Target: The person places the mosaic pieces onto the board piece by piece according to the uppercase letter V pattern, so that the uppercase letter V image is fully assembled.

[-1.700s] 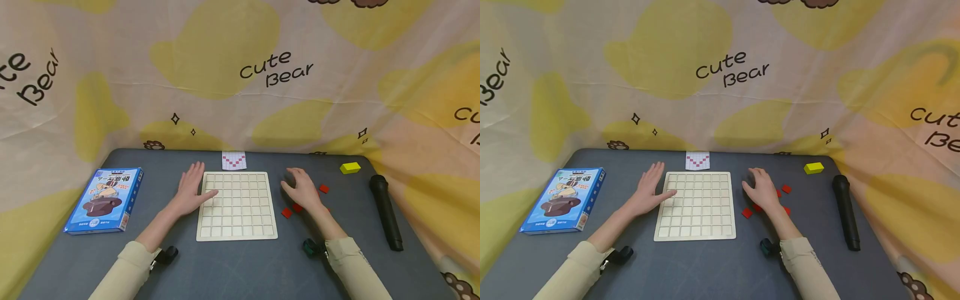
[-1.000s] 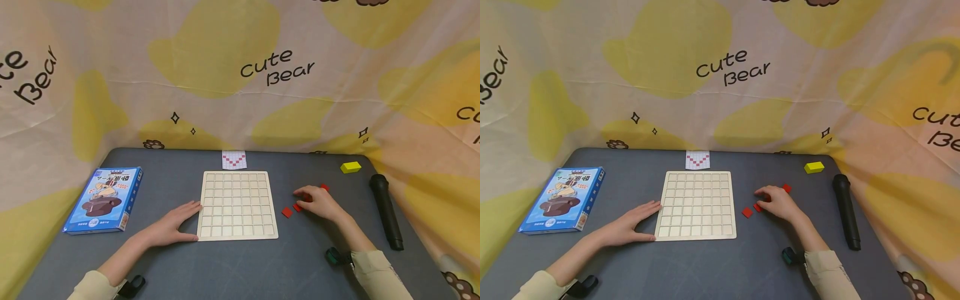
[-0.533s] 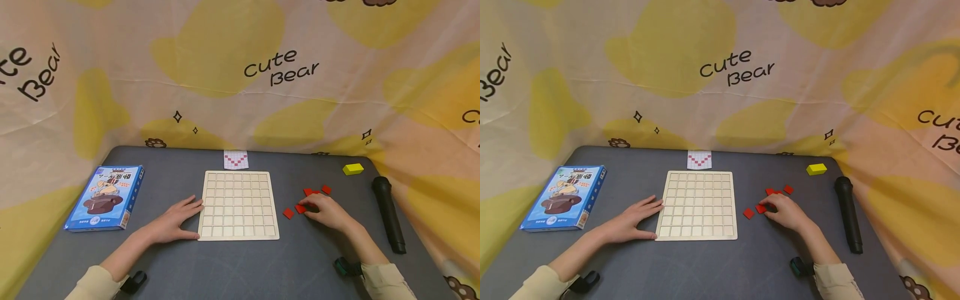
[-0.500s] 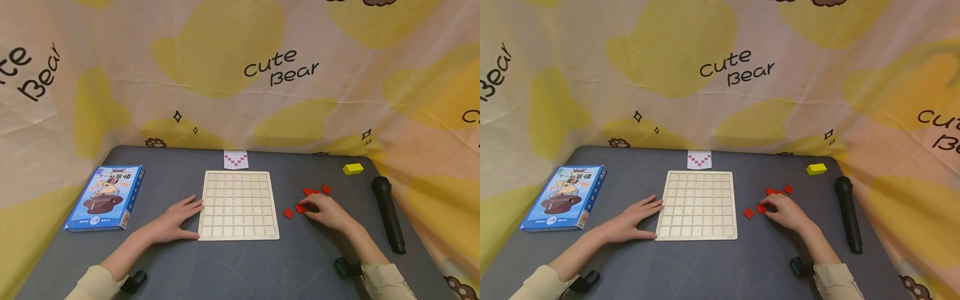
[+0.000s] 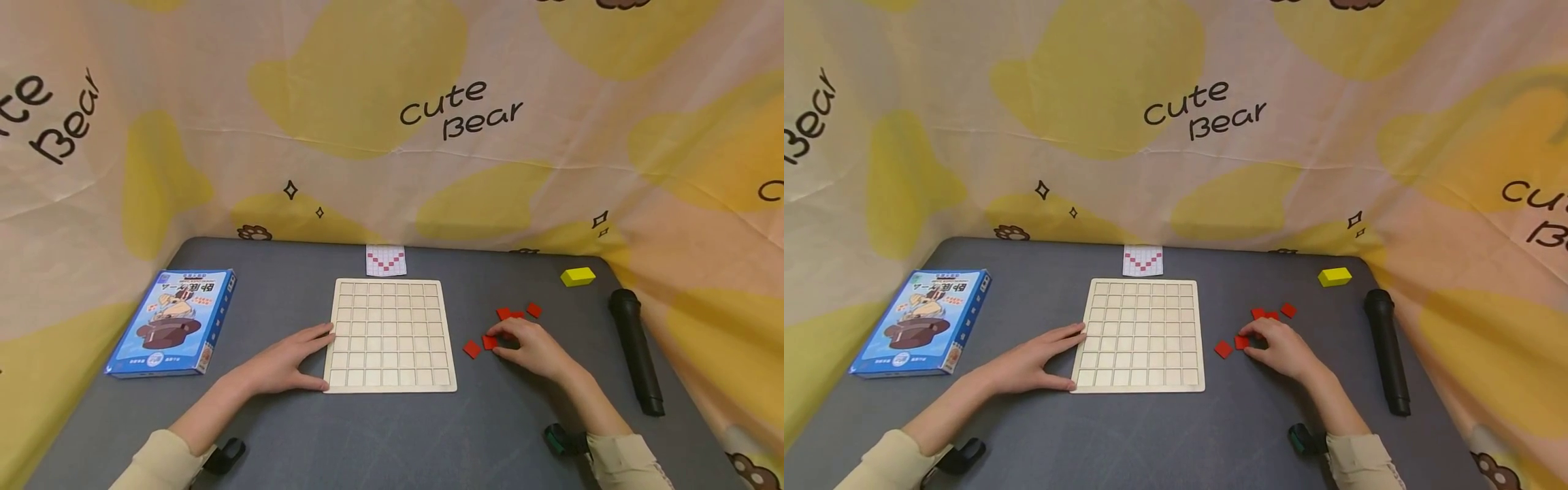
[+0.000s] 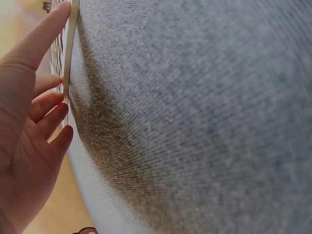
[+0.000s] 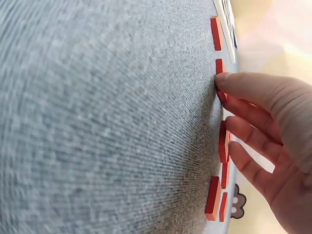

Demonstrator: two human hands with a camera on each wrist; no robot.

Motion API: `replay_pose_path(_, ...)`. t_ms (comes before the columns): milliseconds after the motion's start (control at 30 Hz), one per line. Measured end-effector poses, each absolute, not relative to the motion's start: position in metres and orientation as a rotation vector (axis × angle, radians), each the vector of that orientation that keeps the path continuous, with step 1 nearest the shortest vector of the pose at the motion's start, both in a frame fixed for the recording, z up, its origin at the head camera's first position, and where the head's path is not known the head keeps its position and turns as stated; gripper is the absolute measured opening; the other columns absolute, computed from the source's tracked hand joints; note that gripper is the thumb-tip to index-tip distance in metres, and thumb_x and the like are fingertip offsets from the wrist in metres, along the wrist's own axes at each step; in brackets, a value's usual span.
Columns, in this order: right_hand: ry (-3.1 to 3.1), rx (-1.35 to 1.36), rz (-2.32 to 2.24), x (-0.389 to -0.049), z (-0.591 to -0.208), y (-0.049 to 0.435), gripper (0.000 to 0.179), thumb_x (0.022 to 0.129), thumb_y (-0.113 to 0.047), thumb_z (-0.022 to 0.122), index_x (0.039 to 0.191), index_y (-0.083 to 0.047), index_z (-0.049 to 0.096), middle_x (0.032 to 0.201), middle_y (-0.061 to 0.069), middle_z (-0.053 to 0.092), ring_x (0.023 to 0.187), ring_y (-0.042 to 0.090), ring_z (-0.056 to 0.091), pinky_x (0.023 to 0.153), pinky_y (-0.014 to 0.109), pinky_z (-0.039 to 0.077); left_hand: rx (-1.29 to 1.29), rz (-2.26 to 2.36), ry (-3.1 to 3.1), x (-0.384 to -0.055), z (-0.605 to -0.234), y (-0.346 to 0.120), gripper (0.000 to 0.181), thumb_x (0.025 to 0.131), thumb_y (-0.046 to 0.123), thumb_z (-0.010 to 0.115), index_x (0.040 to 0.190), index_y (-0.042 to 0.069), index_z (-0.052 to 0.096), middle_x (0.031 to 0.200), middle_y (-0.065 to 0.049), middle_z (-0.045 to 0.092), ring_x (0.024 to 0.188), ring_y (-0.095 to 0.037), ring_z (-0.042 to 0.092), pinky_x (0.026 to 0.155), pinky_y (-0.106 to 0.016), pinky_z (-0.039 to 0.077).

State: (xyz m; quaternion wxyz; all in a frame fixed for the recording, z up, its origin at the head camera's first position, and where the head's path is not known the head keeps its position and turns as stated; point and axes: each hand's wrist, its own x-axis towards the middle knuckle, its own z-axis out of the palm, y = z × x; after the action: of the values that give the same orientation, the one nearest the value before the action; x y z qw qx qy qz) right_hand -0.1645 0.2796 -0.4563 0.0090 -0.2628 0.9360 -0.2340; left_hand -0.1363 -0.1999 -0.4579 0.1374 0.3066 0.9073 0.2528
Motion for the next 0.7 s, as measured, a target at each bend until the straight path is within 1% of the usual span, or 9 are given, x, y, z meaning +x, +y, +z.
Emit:
replay_pose_path(200, 2.959, -0.842, -0.82, -0.164, -0.456, 0.27, 0.03, 0.08, -0.015, 0.081, 0.108, -0.013, 0.071, 0.103, -0.005, 0.067, 0.091, 0.015, 0.062, 0.081, 0.036, 0.053, 0.867, 0.721, 2.631, -0.136, -0.456, -0.199, 0.09, 0.08, 0.052, 0.075, 0.148, 0.005, 0.041, 0.157, -0.012, 0.031, 0.143, -0.035, 0.027, 0.109, -0.057, 0.027)
replay_pose_path(400, 2.901, -0.888, -0.951, -0.162, -0.456, 0.245, 0.029, 0.082, -0.017, 0.08, 0.109, -0.017, 0.07, 0.102, -0.009, 0.066, 0.089, 0.012, 0.061, 0.078, 0.033, 0.052, 0.875, 0.696, 2.656, -0.136, -0.456, -0.2, 0.089, 0.079, 0.055, 0.074, 0.147, 0.005, 0.043, 0.155, -0.013, 0.033, 0.142, -0.037, 0.028, 0.11, -0.058, 0.026)
replay_pose_path(533, 2.854, -0.892, -0.999, -0.16, -0.455, 0.222, 0.027, 0.083, -0.019, 0.08, 0.109, -0.018, 0.071, 0.099, -0.009, 0.065, 0.085, 0.012, 0.058, 0.073, 0.029, 0.051, 0.879, 0.698, 2.66, -0.136, -0.457, -0.2, 0.089, 0.08, 0.056, 0.073, 0.146, 0.004, 0.045, 0.155, -0.013, 0.033, 0.142, -0.038, 0.028, 0.11, -0.058, 0.026)
replay_pose_path(700, 2.789, -0.91, -1.064, -0.157, -0.456, 0.192, 0.025, 0.083, -0.019, 0.079, 0.107, -0.017, 0.07, 0.091, -0.005, 0.063, 0.078, 0.013, 0.056, 0.068, 0.027, 0.048, 0.859, 0.712, 2.651, -0.135, -0.458, -0.199, 0.089, 0.081, 0.057, 0.072, 0.147, 0.005, 0.043, 0.156, -0.012, 0.032, 0.142, -0.037, 0.028, 0.109, -0.059, 0.027)
